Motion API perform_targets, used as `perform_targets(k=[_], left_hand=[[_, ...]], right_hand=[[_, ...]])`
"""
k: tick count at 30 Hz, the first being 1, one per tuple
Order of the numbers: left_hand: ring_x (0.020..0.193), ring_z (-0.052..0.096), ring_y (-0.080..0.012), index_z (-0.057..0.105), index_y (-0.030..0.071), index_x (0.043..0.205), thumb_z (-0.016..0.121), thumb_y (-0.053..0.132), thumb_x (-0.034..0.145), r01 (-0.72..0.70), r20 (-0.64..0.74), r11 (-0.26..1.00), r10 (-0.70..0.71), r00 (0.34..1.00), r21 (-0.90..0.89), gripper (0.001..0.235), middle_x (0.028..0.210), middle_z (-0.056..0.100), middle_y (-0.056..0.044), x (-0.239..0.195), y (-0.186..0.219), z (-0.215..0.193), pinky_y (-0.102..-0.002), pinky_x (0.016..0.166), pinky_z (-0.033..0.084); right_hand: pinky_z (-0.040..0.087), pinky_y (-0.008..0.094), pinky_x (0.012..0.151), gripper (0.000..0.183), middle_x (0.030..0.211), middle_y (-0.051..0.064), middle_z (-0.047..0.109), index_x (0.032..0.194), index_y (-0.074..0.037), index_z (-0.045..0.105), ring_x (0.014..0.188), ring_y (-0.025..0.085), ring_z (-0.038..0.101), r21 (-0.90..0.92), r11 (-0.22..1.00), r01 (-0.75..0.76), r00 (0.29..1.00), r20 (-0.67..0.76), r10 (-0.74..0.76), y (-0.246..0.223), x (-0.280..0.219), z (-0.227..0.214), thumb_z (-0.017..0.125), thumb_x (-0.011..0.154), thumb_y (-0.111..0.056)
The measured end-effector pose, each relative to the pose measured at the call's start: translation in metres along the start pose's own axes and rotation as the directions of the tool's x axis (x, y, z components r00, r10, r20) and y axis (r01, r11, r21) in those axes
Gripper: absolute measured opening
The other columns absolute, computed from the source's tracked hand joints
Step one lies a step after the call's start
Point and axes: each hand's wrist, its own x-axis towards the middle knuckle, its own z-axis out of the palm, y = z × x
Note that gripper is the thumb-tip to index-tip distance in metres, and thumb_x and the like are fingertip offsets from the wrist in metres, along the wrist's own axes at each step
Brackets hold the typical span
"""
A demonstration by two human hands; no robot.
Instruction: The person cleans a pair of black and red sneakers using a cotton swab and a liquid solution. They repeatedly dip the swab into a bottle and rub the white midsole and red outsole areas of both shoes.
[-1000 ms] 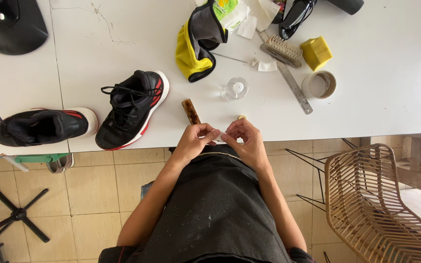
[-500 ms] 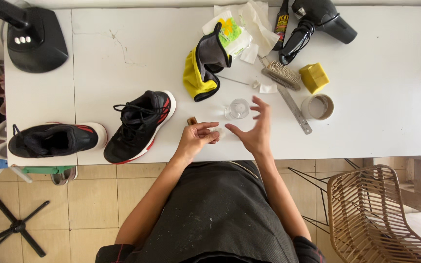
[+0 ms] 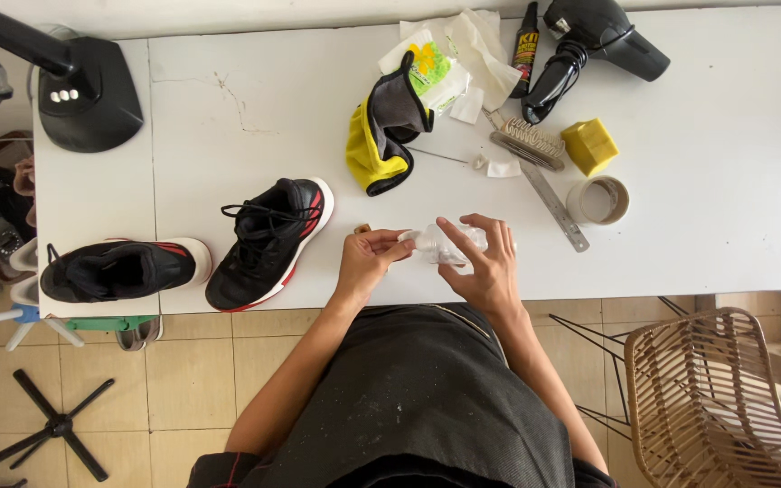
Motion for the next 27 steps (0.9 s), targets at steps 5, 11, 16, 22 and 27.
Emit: perform_targets(k=[5, 11, 16, 22, 27], left_hand=[[0.086, 0.084, -0.0153, 0.085, -0.003, 0.115, 0.098, 0.006, 0.084, -0.021, 0.091, 0.989, 0.007, 0.996, 0.146, 0.035, 0.091, 0.086, -0.015, -0.010, 0.012, 0.003, -0.030, 0.083, 0.069], [0.096, 0.084, -0.0239, 0.084, -0.002, 0.121, 0.089, 0.011, 0.093, -0.028, 0.121, 0.885, -0.032, 0.992, 0.465, 0.032, 0.103, 0.086, -0.021, -0.026, 0.023, 0.004, -0.034, 0.086, 0.067], [0.097, 0.085, -0.0324, 0.084, -0.003, 0.123, 0.085, 0.012, 0.097, -0.058, 0.124, 0.821, -0.016, 0.992, 0.569, 0.030, 0.103, 0.085, -0.023, -0.027, 0.007, 0.003, -0.038, 0.084, 0.068], [0.101, 0.084, -0.0231, 0.082, -0.002, 0.128, 0.090, 0.014, 0.094, 0.056, 0.118, 0.952, -0.095, 0.988, 0.300, 0.038, 0.108, 0.086, -0.021, -0.032, -0.006, 0.001, -0.037, 0.094, 0.067], [0.101, 0.083, -0.0218, 0.082, -0.005, 0.124, 0.097, 0.024, 0.090, 0.142, 0.183, 0.983, -0.161, 0.970, 0.114, 0.046, 0.108, 0.086, -0.019, -0.041, 0.004, 0.002, -0.041, 0.099, 0.066]], right_hand=[[0.050, 0.051, 0.105, 0.068, 0.125, 0.008, 0.065, 0.140, -0.033, 0.082, 0.115, 0.032, 0.066, -0.183, 0.977, 0.111, 0.993, 0.047, -0.104, 0.002, -0.008, -0.011, 0.086, 0.077, -0.010], [0.044, 0.055, 0.118, 0.064, 0.125, 0.007, 0.066, 0.139, -0.033, 0.078, 0.124, 0.029, 0.064, -0.286, 0.926, 0.247, 0.967, 0.127, -0.219, -0.009, -0.012, -0.007, 0.074, 0.087, 0.004], [0.039, 0.057, 0.124, 0.070, 0.129, 0.006, 0.066, 0.139, -0.033, 0.077, 0.130, 0.027, 0.062, -0.295, 0.911, 0.288, 0.954, 0.176, -0.244, -0.003, -0.025, -0.005, 0.075, 0.081, 0.006], [0.026, 0.059, 0.129, 0.076, 0.136, 0.005, 0.065, 0.141, -0.037, 0.076, 0.139, 0.026, 0.059, -0.272, 0.928, 0.257, 0.964, 0.139, -0.226, 0.007, -0.044, -0.008, 0.078, 0.077, 0.003], [0.025, 0.061, 0.129, 0.075, 0.138, 0.006, 0.065, 0.141, -0.038, 0.078, 0.141, 0.028, 0.059, -0.251, 0.941, 0.228, 0.972, 0.109, -0.207, 0.004, -0.059, -0.009, 0.082, 0.077, 0.001]])
